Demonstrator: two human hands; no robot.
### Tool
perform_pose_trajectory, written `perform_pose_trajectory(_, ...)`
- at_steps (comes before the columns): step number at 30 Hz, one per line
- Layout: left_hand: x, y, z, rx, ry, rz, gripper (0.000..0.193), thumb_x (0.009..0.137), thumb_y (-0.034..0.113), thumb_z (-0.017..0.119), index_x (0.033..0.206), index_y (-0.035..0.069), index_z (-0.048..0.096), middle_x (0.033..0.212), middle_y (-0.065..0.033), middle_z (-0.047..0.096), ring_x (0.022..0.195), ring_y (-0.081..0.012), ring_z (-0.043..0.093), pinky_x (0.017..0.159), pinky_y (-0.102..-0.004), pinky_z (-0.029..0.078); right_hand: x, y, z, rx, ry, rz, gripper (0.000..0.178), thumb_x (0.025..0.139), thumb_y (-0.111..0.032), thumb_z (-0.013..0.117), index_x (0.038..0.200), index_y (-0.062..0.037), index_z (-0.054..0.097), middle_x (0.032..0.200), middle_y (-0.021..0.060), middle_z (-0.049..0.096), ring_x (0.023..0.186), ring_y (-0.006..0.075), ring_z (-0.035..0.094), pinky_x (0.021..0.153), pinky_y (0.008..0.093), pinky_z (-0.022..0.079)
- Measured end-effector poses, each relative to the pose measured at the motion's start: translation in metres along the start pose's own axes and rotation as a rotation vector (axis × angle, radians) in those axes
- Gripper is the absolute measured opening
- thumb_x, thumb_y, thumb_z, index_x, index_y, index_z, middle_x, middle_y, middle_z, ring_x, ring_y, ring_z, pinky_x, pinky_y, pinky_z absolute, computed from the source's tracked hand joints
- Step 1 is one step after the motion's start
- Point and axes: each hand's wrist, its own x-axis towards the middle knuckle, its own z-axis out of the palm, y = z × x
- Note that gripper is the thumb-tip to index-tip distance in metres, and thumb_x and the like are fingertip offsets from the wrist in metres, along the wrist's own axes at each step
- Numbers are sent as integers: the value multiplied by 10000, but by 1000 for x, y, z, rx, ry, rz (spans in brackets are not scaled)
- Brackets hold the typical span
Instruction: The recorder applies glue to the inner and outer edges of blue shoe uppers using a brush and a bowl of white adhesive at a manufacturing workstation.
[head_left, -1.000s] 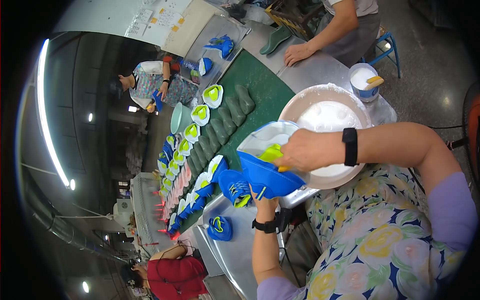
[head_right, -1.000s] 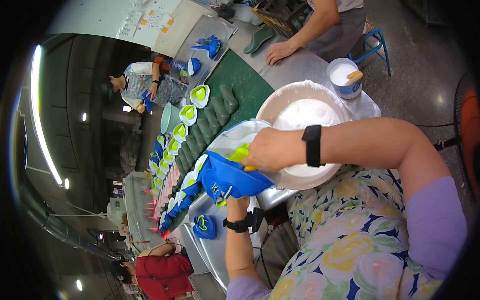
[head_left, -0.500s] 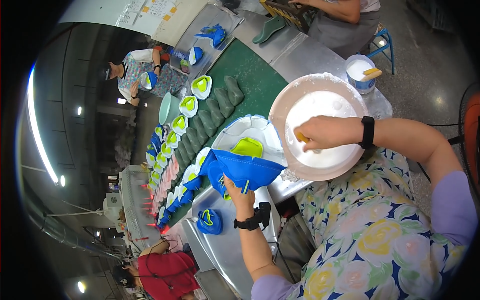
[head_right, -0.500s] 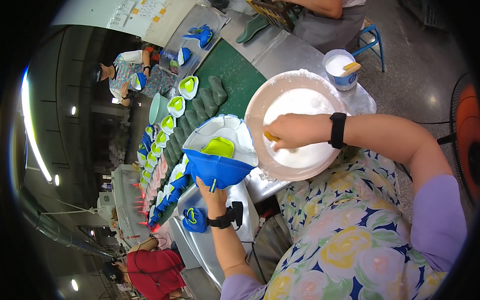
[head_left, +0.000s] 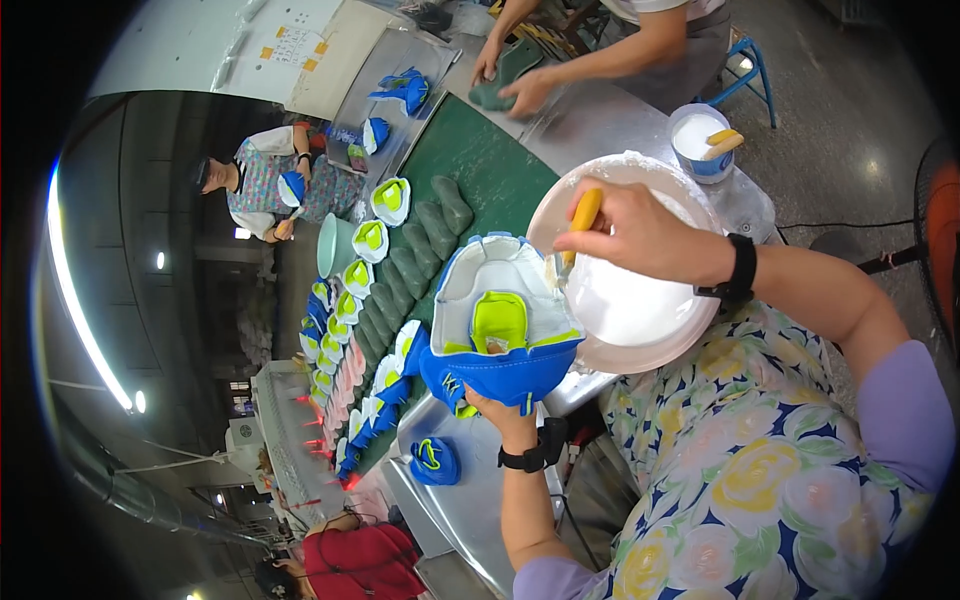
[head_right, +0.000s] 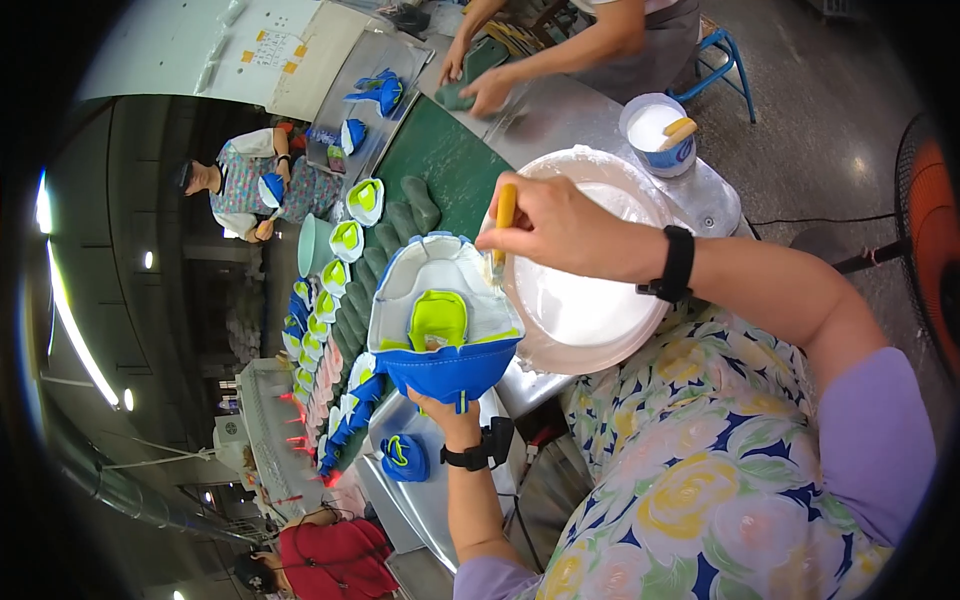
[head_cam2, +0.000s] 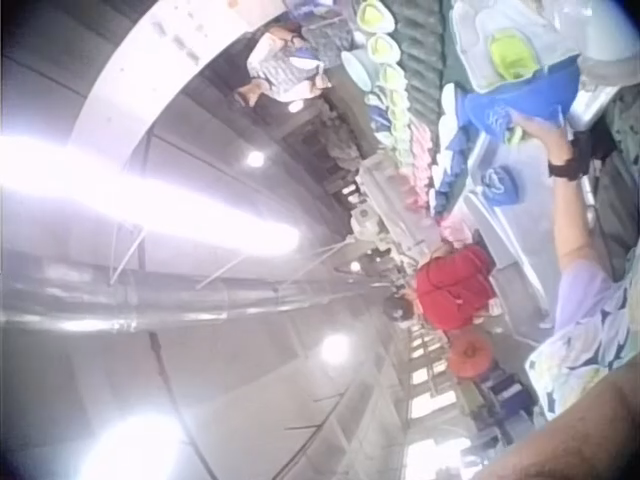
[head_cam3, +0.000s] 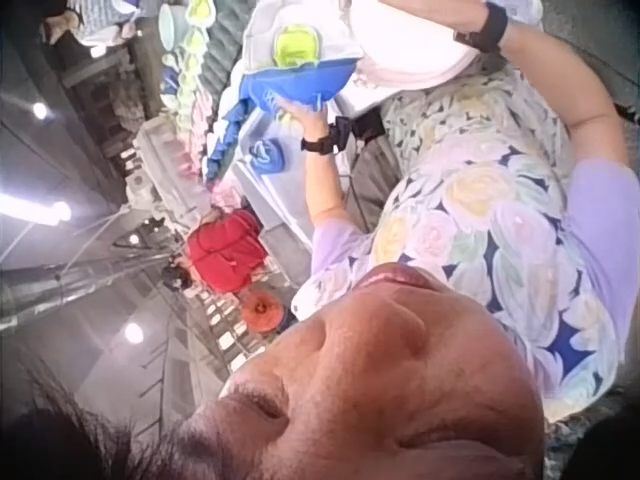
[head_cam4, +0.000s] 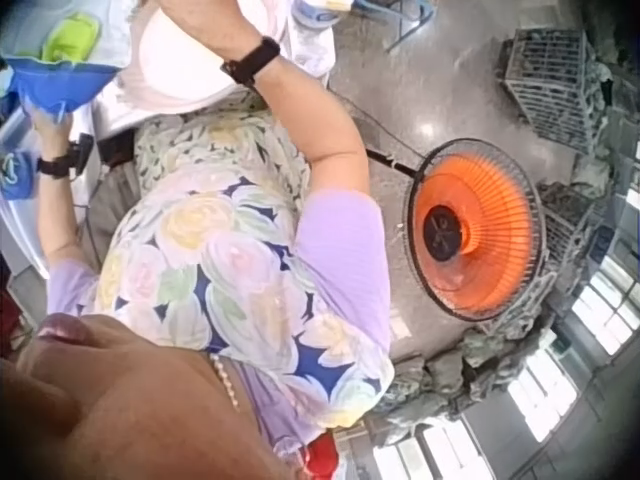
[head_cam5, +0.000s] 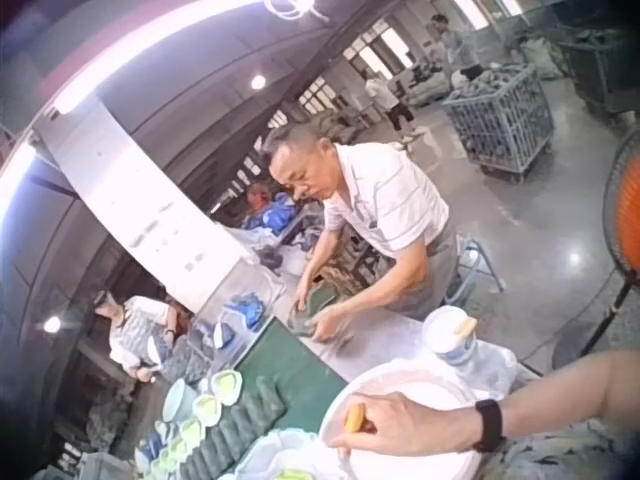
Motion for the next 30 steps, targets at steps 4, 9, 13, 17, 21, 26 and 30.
perform_pose_trajectory(4, -4, 4, 6, -32, 121, 52, 268, 908, 45, 680, 1169, 17, 624, 1080, -80, 674, 917, -144, 649, 832, -298, 516, -9, -1, 15, -21, -102, 143, 344, 860, -270, 736, 911, 27, 572, 751, 209, 666, 689, 305, 691, 621, 351, 533)
perform_pose_trajectory(9, -2, 7, 2, 655, 121, 391, 326, 921, 34, 652, 1241, -9, 600, 1179, -124, 668, 981, -226, 673, 890, -399, 559, -11, 1, 16, 194, -125, 359, 386, 864, -309, 730, 896, 49, 587, 721, 183, 673, 666, 275, 692, 615, 329, 539)
perform_pose_trajectory(13, -1, 7, 6, 261, 73, 358, 293, 911, -5, 656, 1199, -45, 620, 1180, -152, 670, 951, -267, 674, 871, -451, 564, -6, 3, 16, 121, -61, 246, 404, 866, -324, 730, 903, 58, 604, 733, 162, 682, 636, 201, 688, 587, 298, 537)
perform_pose_trajectory(17, 1, 10, 5, 111, 126, 243, 342, 922, 70, 652, 1240, -40, 596, 1216, -162, 642, 1036, -282, 638, 894, -430, 531, -11, 7, 15, 204, -212, 417, 374, 886, -323, 718, 929, 36, 620, 759, 128, 682, 659, 158, 684, 586, 271, 535)
perform_pose_trajectory(21, 12, 10, -12, 673, 23, 519, 397, 966, 236, 617, 1273, -13, 583, 1251, -159, 620, 1140, -269, 603, 946, -387, 483, -14, 15, 6, 302, -141, 307, 327, 890, -294, 724, 914, 9, 605, 741, 94, 665, 625, 122, 644, 554, 241, 507)
perform_pose_trajectory(26, 35, -3, -36, -307, -135, -413, 358, 983, 238, 575, 1302, 75, 564, 1256, -85, 628, 1163, -246, 603, 1012, -403, 494, -11, 27, -30, -146, -184, -59, 247, 861, -191, 740, 980, -35, 589, 809, 129, 662, 725, 255, 667, 673, 331, 515)
perform_pose_trajectory(30, 41, -17, -41, -971, -557, -1165, 401, 992, 237, 501, 1328, 20, 529, 1270, -205, 615, 852, -244, 702, 527, -316, 603, -18, 30, -41, -153, -169, -284, 235, 852, -169, 756, 981, -48, 602, 916, 126, 675, 844, 291, 672, 730, 351, 519)
